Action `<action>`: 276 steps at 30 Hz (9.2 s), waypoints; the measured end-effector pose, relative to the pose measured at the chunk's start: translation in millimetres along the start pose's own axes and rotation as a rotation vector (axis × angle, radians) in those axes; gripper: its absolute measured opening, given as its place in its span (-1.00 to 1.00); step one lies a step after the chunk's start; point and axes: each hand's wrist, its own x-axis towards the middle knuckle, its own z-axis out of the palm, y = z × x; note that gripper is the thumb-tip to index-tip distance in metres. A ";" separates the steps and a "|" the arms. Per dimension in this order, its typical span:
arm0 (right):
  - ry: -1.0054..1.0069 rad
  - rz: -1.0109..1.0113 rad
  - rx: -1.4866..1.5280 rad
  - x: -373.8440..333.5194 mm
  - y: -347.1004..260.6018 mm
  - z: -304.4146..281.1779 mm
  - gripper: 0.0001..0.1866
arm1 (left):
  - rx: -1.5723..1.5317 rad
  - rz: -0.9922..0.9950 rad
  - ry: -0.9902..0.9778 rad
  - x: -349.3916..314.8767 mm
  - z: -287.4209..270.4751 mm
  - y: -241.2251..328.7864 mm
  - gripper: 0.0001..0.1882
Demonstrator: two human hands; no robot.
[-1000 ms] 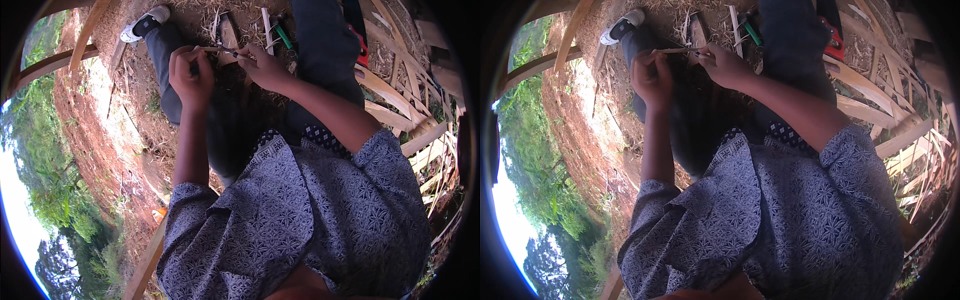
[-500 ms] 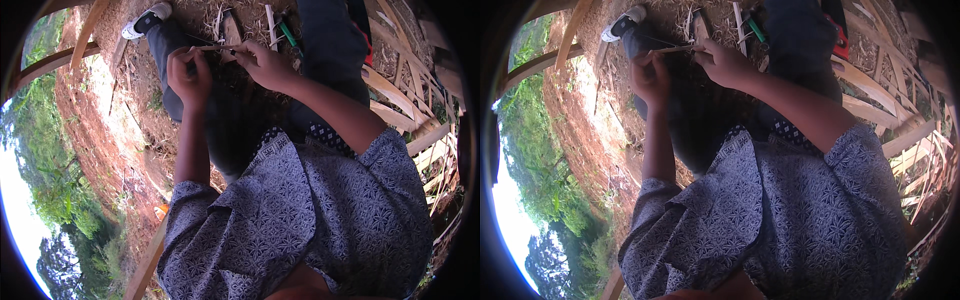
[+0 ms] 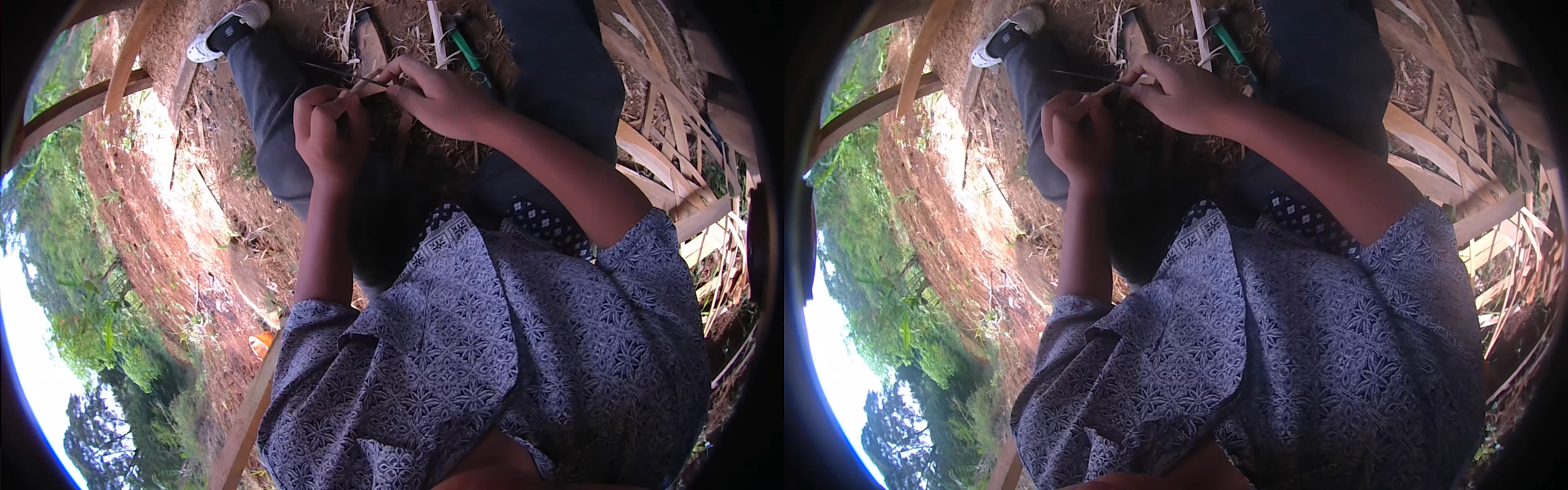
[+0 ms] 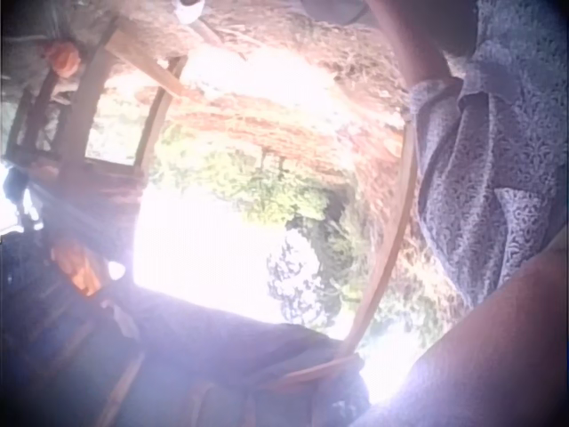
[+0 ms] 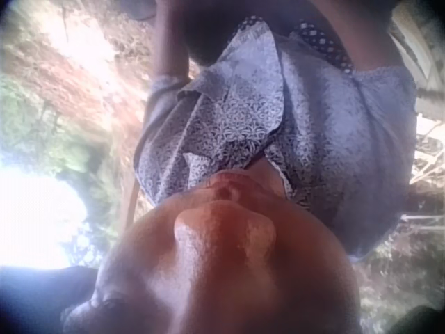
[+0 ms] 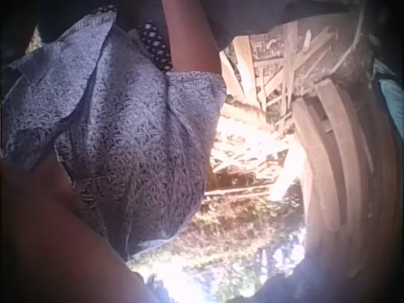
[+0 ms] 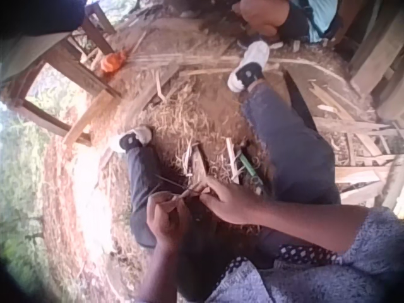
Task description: The person sits on the ground and uses a knife to split small pieces of wood into thin strips. They hold the wood with one hand and carefully shave off layers with the other, creating a pile of wood shavings.
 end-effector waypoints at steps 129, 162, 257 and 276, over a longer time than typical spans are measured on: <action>-0.350 0.457 -0.344 106.3 76.2 -14.9 -0.56 | -0.885 -0.258 -0.220 3.6 12.6 15.5 -0.59; -0.400 0.226 -0.423 68.1 22.0 -51.3 -0.60 | -0.918 -0.194 -0.234 2.8 20.0 31.7 -0.63; -0.266 0.185 -0.562 108.5 70.0 -28.2 -0.38 | -0.725 -0.161 -0.266 -3.6 27.4 37.9 -0.69; -0.320 0.085 -0.587 68.6 33.7 -40.5 -0.47 | -0.596 -0.071 -0.319 -11.1 36.3 42.9 -0.63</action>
